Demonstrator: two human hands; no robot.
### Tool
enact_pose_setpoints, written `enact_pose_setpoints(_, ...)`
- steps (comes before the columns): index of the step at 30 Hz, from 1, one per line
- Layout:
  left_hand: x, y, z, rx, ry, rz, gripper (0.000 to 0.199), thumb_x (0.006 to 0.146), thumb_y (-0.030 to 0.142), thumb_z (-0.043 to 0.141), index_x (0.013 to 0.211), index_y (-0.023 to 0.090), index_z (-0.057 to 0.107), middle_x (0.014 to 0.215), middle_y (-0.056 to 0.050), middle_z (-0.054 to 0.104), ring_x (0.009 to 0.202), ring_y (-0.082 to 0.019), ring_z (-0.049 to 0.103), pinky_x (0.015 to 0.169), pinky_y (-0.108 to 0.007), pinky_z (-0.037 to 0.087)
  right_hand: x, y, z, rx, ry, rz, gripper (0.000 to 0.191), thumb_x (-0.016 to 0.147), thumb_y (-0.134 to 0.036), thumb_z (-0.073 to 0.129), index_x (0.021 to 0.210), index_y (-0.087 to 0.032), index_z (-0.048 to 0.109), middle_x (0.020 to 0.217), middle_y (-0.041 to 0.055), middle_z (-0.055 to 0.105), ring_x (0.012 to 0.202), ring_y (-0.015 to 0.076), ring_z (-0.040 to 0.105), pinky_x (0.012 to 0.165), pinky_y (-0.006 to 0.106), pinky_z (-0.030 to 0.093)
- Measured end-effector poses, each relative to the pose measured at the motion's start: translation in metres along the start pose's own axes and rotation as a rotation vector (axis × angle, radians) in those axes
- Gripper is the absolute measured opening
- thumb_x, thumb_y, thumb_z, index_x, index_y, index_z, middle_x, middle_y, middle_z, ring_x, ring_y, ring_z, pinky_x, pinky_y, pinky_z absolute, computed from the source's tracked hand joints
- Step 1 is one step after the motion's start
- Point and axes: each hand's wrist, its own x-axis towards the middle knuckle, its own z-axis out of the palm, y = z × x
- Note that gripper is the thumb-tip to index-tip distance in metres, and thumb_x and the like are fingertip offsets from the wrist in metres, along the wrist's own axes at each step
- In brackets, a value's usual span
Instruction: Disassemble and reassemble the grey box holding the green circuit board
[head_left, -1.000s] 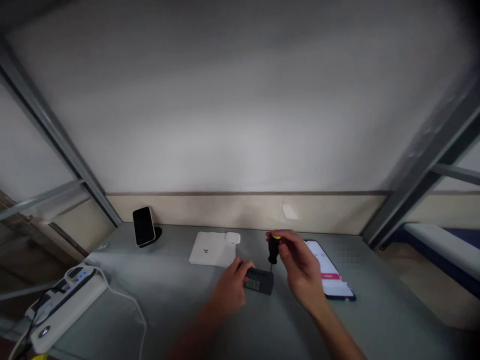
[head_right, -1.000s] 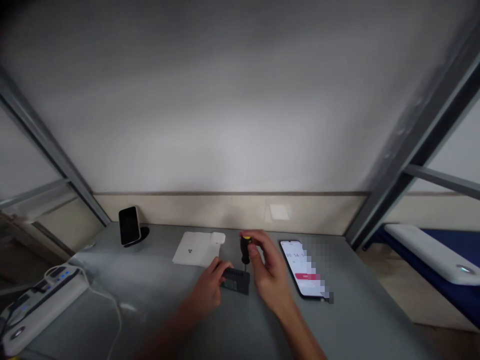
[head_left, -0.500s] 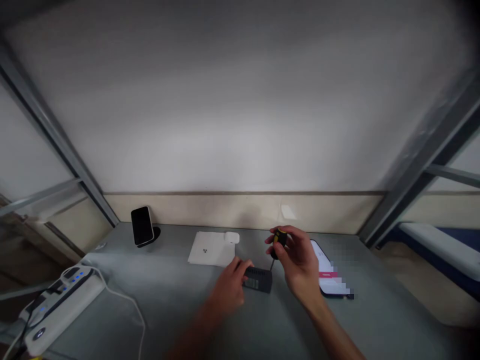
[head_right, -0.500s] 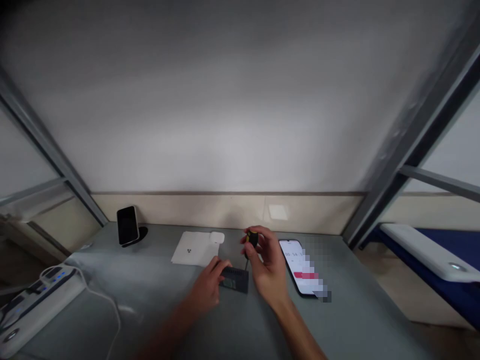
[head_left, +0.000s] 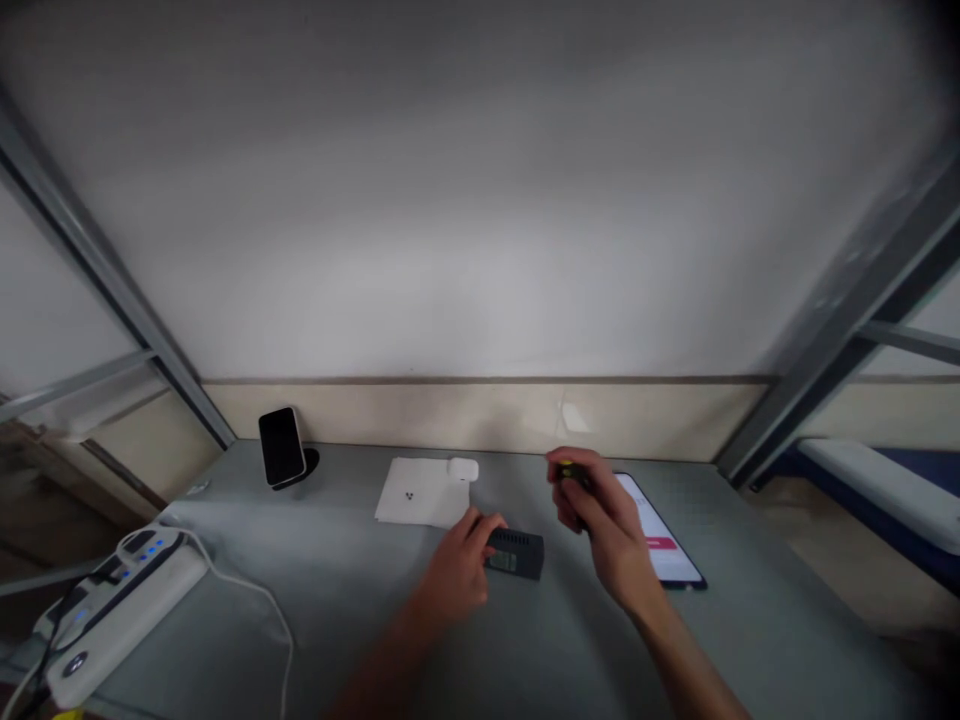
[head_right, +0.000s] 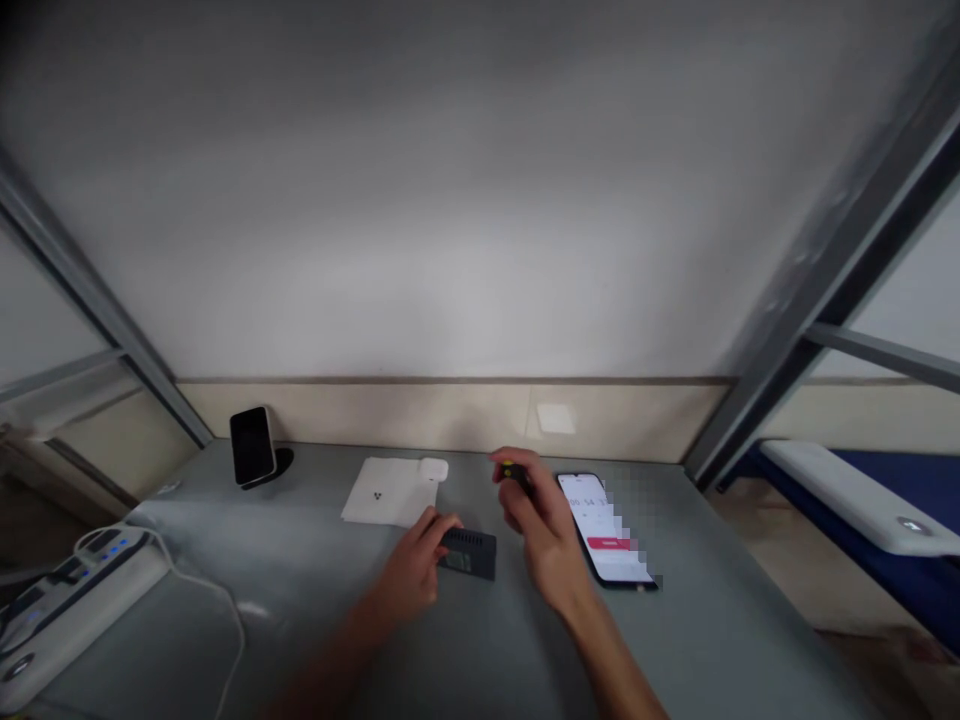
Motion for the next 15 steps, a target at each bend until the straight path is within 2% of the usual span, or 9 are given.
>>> enact_pose_setpoints(3, 0.0, -0.006, 0.002, 0.007, 0.03, -0.002, 0.063, 0.076, -0.008, 0.044, 0.128, 0.023, 0.059, 0.113, -0.006, 0.051, 0.097, -0.018, 0.059, 0.086, -0.027, 0.06, 0.0, -0.003, -0.007, -0.455, -0.347, 0.145, 0.016, 0.098, -0.03, 0.057, 0.109, -0.027, 0.069, 0.077, 0.0, 0.067, 0.064, 0.0186, 0.06, 0.059, 0.029, 0.042)
enact_pose_setpoints(5, -0.001, -0.011, 0.003, 0.015, 0.052, -0.001, 0.061, 0.08, -0.006, 0.044, 0.132, 0.023, 0.058, 0.115, -0.007, 0.051, 0.098, -0.019, 0.06, 0.087, -0.029, 0.062, -0.002, -0.001, -0.008, -0.673, -0.478, 0.158, 0.017, 0.096, -0.027, 0.057, 0.107, -0.028, 0.071, 0.082, 0.0019, 0.073, 0.071, 0.0228, 0.068, 0.064, 0.031, 0.041)
enact_pose_setpoints(9, -0.003, -0.017, 0.006, 0.037, 0.068, -0.02, 0.061, 0.083, -0.005, 0.043, 0.136, 0.023, 0.057, 0.117, -0.009, 0.052, 0.103, -0.02, 0.061, 0.091, -0.032, 0.062, -0.009, 0.005, -0.003, -0.796, -0.565, 0.125, 0.029, 0.095, -0.02, 0.057, 0.118, -0.033, 0.069, 0.104, 0.0036, 0.08, 0.09, 0.0286, 0.076, 0.07, 0.032, 0.042)
enact_pose_setpoints(15, -0.003, -0.014, 0.005, 0.023, 0.053, -0.033, 0.061, 0.085, -0.004, 0.044, 0.138, 0.024, 0.057, 0.119, -0.008, 0.052, 0.105, -0.02, 0.061, 0.092, -0.033, 0.062, -0.015, 0.009, -0.001, -0.854, -0.544, 0.103, 0.038, 0.094, -0.013, 0.054, 0.123, -0.033, 0.069, 0.114, 0.0048, 0.08, 0.09, 0.0295, 0.078, 0.069, 0.033, 0.045)
